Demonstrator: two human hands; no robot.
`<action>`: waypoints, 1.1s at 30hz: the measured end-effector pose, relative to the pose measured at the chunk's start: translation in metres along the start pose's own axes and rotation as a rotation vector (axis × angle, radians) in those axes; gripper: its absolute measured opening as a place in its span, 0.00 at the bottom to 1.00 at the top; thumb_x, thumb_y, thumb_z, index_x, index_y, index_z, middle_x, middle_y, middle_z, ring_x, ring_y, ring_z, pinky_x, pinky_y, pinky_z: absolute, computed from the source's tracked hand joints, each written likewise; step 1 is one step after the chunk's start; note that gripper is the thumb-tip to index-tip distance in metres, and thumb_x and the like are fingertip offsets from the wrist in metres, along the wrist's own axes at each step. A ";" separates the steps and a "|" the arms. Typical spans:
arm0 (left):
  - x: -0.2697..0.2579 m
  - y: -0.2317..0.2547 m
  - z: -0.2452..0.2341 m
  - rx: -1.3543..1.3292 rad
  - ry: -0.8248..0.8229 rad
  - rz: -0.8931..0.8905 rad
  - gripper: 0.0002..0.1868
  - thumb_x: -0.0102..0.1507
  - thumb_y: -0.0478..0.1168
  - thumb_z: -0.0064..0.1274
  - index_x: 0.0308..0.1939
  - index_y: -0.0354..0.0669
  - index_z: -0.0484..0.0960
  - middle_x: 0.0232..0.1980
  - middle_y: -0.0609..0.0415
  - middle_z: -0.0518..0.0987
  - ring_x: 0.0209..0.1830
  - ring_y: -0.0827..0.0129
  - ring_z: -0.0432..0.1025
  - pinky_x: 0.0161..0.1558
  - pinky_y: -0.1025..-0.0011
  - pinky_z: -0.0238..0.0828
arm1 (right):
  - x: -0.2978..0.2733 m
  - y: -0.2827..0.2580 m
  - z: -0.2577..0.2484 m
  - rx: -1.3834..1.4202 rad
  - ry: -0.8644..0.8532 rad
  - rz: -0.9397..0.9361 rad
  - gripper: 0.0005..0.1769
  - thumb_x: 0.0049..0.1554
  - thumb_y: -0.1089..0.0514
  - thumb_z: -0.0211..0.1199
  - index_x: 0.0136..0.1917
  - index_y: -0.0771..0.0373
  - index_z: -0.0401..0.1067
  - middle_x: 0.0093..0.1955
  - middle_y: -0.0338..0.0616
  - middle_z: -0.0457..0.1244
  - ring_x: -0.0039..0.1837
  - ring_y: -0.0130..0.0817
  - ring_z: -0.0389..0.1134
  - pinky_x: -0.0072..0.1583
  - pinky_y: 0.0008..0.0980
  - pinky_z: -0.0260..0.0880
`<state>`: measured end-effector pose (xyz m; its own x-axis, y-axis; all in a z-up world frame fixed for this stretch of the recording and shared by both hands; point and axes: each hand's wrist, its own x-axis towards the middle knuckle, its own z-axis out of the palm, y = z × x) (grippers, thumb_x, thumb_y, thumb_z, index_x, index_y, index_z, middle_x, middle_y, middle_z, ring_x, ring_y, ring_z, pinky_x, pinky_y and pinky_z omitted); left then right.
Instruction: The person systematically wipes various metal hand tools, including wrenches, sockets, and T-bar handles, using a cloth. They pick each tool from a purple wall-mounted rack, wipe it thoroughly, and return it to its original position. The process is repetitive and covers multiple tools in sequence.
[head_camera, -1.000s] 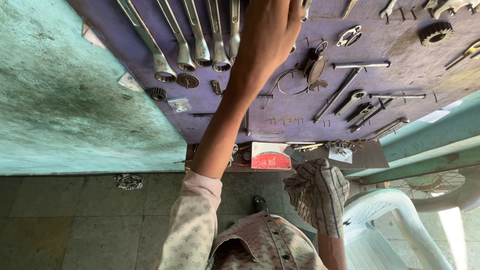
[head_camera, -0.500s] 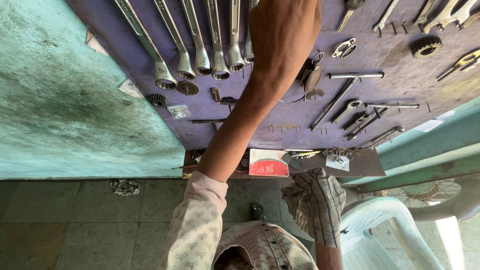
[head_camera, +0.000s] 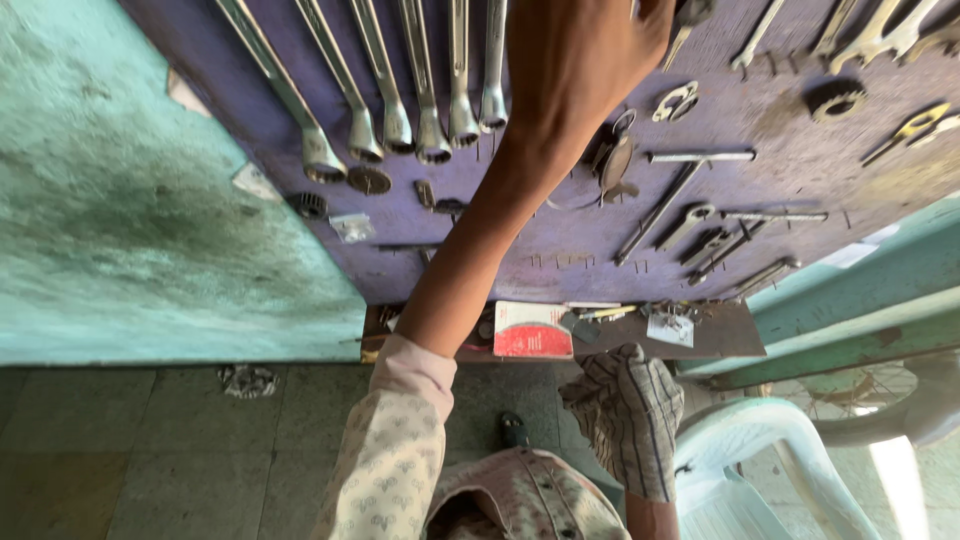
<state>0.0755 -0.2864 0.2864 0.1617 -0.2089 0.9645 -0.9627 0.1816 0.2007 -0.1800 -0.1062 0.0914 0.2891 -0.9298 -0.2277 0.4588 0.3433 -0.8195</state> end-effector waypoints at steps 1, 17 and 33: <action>0.003 0.001 -0.006 -0.059 0.069 0.050 0.11 0.61 0.41 0.57 0.27 0.44 0.74 0.20 0.58 0.68 0.16 0.70 0.61 0.24 0.67 0.59 | 0.001 -0.001 0.000 0.003 0.002 -0.021 0.15 0.66 0.53 0.57 0.50 0.70 0.69 0.46 0.62 0.67 0.41 0.41 0.72 0.42 0.41 0.77; -0.105 0.036 -0.055 -0.731 -0.432 -0.105 0.15 0.77 0.49 0.40 0.57 0.46 0.78 0.30 0.60 0.81 0.23 0.79 0.74 0.25 0.78 0.74 | 0.016 -0.010 0.009 0.023 -0.211 -0.228 0.14 0.63 0.55 0.59 0.57 0.68 0.72 0.53 0.59 0.67 0.51 0.40 0.74 0.51 0.40 0.79; -0.307 0.053 -0.179 -0.767 -1.294 -0.639 0.11 0.71 0.40 0.51 0.43 0.38 0.85 0.24 0.51 0.80 0.16 0.67 0.70 0.20 0.64 0.65 | 0.036 -0.060 0.008 0.118 -0.460 0.120 0.09 0.62 0.67 0.61 0.56 0.71 0.70 0.46 0.52 0.66 0.44 0.41 0.69 0.43 0.41 0.75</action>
<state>0.0136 -0.0410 0.0313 -0.1908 -0.9816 -0.0039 -0.4235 0.0787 0.9025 -0.1911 -0.1589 0.1369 0.6747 -0.7371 -0.0391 0.4843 0.4820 -0.7302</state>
